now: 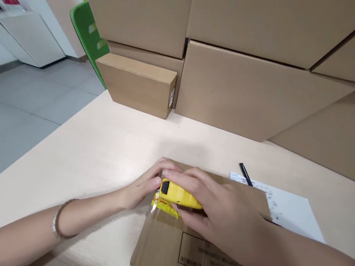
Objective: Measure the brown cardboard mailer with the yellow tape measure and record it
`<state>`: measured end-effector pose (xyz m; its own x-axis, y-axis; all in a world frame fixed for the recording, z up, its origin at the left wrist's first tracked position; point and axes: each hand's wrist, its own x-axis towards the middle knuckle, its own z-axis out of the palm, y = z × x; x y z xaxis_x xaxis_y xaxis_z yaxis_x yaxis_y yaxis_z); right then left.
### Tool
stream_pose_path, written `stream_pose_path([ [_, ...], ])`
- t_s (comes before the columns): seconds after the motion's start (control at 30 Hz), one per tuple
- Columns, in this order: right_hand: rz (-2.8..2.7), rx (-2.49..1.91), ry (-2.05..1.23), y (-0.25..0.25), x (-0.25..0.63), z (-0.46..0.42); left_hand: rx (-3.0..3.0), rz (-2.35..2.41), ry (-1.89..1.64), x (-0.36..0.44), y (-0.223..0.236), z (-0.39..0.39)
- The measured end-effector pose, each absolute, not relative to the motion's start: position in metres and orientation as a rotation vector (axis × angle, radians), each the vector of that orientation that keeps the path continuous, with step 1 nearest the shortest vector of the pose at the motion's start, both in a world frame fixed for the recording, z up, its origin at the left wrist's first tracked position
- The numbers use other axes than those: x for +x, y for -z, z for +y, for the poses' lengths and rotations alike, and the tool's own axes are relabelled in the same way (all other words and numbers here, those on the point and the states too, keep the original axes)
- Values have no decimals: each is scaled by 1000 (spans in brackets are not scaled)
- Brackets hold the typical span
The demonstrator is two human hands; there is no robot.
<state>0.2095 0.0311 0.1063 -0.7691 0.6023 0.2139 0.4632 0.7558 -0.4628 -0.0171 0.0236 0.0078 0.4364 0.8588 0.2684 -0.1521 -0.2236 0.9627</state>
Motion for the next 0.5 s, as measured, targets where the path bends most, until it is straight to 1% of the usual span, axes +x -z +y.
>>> stream_pose_path([
  [0.17,-2658,-915,-653,-114,239,30,1585,681,-1072,-21,-7,25],
  [0.27,-2652,-1062,-717,-118,268,25,1569,706,-1073,-22,-7,26],
  [0.37,-2601,-1235,-805,-119,302,16,1531,729,-1073,-23,-6,26],
  [0.5,-2477,-1355,-804,-122,341,5,1502,746,-1068,-26,-3,28],
])
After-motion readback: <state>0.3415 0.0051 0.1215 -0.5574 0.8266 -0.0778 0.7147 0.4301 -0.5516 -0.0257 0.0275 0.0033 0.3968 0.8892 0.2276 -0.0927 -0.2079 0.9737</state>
